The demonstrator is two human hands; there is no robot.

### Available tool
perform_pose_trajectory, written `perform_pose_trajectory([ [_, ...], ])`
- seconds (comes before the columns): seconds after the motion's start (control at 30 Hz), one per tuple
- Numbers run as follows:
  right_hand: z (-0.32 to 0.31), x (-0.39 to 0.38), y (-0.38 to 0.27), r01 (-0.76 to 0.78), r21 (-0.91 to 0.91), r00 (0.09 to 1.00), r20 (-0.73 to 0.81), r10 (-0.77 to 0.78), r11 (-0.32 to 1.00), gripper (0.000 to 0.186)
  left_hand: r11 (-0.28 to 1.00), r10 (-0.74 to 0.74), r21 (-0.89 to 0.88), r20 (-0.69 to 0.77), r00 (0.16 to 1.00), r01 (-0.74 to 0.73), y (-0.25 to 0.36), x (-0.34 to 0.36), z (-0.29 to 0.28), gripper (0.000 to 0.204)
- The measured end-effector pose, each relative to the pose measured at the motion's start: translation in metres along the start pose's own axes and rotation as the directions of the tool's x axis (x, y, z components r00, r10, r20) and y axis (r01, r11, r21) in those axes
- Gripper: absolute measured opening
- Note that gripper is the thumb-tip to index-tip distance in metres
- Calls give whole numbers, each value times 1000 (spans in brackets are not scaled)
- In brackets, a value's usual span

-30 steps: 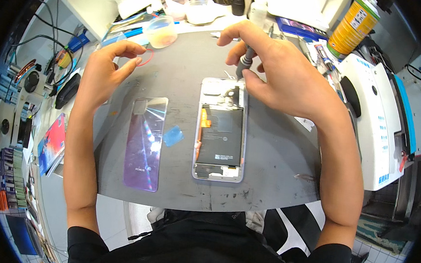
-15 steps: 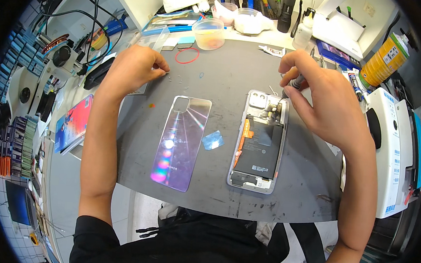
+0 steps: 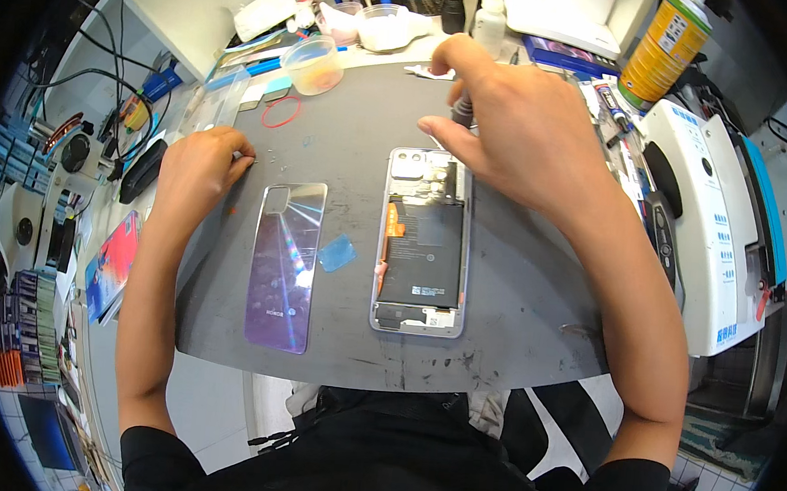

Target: The person reassembles a disassembled smartphone on a workbench. They place the camera module into the chassis, then use a screwdriver to fasten multiple screws around the camera and along the frame. The person also uses a magnetic screwdriver holder to secure screws during the process.

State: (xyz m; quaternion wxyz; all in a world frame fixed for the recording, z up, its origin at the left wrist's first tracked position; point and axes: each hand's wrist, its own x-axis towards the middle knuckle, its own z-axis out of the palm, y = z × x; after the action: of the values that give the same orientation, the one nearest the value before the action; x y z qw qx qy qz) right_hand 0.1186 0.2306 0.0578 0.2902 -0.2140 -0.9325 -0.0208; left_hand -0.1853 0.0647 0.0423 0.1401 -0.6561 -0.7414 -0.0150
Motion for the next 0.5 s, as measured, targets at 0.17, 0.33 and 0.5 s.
perform_pose_trajectory([
  [0.17, -4, -1, -4, -3, -65, 999, 47, 6, 998, 36, 996, 89, 25, -68, 994, -87, -3, 2, 6, 10],
  [0.33, -4, -4, -4, -19, 46, 1000, -13, 20, 999, 36, 996, 36, 88, -96, 995, -28, -8, 8, 12, 13],
  [0.5, -25, -7, 0, -165, 305, 981, -52, 189, 938, 36, 999, -44, -29, -182, 982, 39, 18, 21, -13, 15],
])
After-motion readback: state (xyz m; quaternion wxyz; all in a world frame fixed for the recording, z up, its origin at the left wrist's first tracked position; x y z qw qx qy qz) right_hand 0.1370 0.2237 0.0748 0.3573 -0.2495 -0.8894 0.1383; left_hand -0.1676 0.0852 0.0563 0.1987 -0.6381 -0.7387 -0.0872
